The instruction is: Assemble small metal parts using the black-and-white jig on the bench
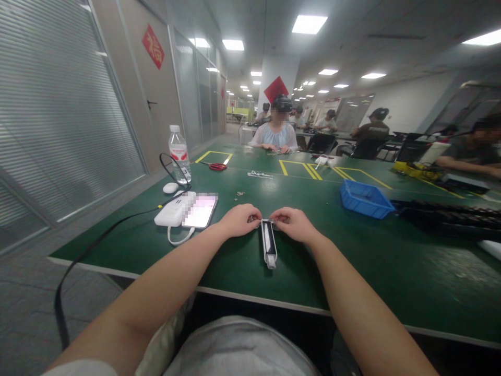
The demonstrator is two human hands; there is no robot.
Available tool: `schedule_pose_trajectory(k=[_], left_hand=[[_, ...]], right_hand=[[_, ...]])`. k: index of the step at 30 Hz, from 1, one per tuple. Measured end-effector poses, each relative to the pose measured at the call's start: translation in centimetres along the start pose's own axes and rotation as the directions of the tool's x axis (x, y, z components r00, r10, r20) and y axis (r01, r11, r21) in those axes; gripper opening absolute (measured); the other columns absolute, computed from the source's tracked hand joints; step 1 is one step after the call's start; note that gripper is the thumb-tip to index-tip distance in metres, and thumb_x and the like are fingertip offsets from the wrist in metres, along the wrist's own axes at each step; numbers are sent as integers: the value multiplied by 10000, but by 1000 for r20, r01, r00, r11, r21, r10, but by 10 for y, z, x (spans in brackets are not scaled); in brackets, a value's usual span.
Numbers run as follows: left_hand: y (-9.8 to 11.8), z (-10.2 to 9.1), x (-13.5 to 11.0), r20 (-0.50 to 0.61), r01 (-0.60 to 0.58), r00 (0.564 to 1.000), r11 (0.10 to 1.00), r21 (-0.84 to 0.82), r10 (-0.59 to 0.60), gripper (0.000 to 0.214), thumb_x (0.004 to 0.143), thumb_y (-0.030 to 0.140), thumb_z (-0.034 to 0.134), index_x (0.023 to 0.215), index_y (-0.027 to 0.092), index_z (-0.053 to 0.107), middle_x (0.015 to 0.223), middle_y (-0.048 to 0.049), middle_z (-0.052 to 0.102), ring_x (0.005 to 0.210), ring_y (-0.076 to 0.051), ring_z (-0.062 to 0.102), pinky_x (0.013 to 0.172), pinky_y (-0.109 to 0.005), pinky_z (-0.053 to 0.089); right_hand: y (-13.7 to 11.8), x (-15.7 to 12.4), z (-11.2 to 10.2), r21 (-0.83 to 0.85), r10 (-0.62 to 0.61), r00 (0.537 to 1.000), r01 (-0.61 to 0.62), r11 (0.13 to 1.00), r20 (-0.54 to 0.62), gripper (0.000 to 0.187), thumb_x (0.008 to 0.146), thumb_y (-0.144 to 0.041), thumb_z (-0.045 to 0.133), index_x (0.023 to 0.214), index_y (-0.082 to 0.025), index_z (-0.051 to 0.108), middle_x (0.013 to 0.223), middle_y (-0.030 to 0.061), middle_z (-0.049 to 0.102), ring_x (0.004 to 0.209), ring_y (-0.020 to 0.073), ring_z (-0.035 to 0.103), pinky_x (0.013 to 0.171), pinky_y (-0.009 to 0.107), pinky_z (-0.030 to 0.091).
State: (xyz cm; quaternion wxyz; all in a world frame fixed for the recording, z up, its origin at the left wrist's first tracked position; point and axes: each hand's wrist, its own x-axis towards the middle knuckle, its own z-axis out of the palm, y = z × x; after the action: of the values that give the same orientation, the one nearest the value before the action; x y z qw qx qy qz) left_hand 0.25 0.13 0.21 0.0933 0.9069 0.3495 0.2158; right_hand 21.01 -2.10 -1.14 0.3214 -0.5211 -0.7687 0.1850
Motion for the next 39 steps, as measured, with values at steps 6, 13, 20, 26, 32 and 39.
schedule_pose_trajectory(k=[6, 13, 20, 26, 32, 39], left_hand=[[0, -1, 0, 8, -4, 1000, 1000, 1, 4, 176, 787, 232, 538, 883, 169, 670, 841, -44, 622, 774, -150, 568, 712, -244, 446], [-1, 1, 0, -2, -7, 1000, 1000, 4, 7, 187, 795, 249, 534, 895, 169, 670, 836, -42, 622, 764, -144, 565, 714, -241, 445], [-3, 2, 0, -2, -2, 1000, 1000, -3, 2, 179, 792, 243, 537, 889, 170, 669, 827, -41, 616, 757, -143, 563, 699, -238, 442], [-3, 1, 0, 1, -4, 1000, 1000, -12, 4, 176, 793, 241, 540, 893, 171, 666, 834, -40, 616, 758, -142, 564, 707, -241, 444], [-3, 2, 0, -3, -7, 1000, 1000, -11, 6, 174, 793, 242, 539, 886, 172, 668, 825, -37, 617, 759, -143, 565, 706, -240, 444], [0, -1, 0, 4, 1, 1000, 1000, -8, -1, 167, 784, 225, 543, 879, 169, 668, 822, -38, 619, 755, -145, 563, 702, -242, 444]], right_hand=[[4, 1, 2, 48, 11, 1000, -11, 999, 4, 262, 677, -102, 515, 885, -155, 665, 740, 17, 646, 625, 100, 580, 634, 223, 490], [3, 1, 1, 52, 15, 1000, -16, 999, 16, 242, 665, -108, 526, 855, -151, 670, 738, 22, 647, 625, 103, 582, 638, 228, 491], [-1, 0, 0, 29, 15, 1000, -16, 999, 13, 252, 653, -89, 519, 834, -153, 683, 734, 23, 652, 631, 105, 580, 632, 223, 489], [0, 0, 0, 10, 12, 1000, -13, 1000, 12, 248, 660, -78, 522, 827, -160, 685, 740, 19, 655, 631, 101, 576, 638, 221, 490], [1, 1, 0, 32, 19, 1000, -20, 999, 17, 242, 655, -80, 538, 828, -159, 689, 744, 23, 665, 639, 104, 582, 641, 222, 492], [2, 0, 0, 33, 21, 1000, -21, 999, 21, 225, 660, -121, 548, 837, -149, 684, 750, 28, 659, 633, 107, 576, 633, 227, 481]])
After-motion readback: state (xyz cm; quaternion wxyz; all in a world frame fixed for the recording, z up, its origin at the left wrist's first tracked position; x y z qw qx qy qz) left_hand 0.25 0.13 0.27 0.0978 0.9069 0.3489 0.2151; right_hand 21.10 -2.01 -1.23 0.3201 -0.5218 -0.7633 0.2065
